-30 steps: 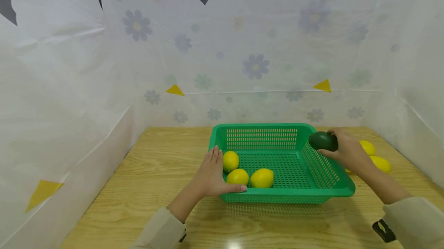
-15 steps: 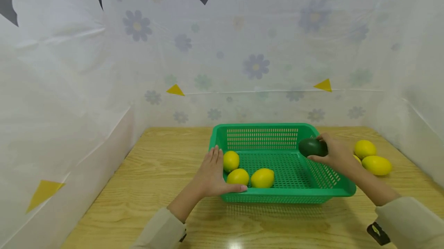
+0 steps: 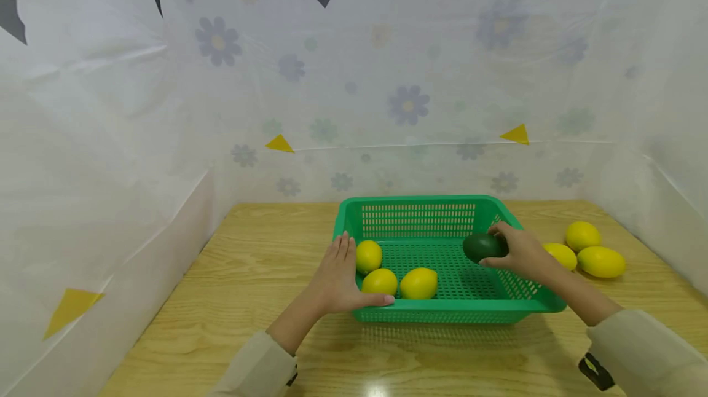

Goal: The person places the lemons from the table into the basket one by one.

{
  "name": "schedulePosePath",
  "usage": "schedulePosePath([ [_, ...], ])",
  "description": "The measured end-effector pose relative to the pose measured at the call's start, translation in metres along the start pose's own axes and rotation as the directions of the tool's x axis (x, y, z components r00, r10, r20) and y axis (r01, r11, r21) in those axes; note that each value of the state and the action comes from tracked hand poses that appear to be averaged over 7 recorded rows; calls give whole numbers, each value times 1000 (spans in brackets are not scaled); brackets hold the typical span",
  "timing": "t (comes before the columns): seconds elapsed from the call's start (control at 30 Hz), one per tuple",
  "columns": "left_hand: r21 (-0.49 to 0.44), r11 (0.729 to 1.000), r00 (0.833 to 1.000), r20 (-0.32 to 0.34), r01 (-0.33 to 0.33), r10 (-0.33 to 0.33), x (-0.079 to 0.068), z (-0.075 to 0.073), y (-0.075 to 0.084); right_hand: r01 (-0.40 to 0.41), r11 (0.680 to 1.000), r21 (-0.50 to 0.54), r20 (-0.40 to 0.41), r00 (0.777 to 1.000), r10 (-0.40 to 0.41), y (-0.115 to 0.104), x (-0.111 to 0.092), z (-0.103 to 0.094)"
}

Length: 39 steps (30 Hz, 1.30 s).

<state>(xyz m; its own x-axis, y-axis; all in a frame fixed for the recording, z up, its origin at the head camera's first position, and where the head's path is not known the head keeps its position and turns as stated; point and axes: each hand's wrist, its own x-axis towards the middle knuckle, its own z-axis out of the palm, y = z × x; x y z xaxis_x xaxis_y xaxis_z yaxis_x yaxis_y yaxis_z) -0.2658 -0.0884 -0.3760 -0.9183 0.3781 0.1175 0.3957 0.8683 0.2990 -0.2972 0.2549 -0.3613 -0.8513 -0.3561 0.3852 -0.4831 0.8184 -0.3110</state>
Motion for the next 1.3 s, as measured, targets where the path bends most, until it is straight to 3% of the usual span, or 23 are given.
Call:
schedulePosePath([
  [0.4, 4, 1000, 1000, 5, -7, 7, -1, -2, 1, 19, 996, 91, 206, 978, -37, 4, 2, 11],
  [0.7, -2, 1000, 1000, 2, 0, 0, -1, 0, 0, 49, 990, 129, 291, 953, -85, 1, 0, 17],
  [1.3, 10, 1000, 1000, -5, -4, 4, -1, 0, 1, 17, 980, 200, 449, 887, -107, -2, -1, 20],
])
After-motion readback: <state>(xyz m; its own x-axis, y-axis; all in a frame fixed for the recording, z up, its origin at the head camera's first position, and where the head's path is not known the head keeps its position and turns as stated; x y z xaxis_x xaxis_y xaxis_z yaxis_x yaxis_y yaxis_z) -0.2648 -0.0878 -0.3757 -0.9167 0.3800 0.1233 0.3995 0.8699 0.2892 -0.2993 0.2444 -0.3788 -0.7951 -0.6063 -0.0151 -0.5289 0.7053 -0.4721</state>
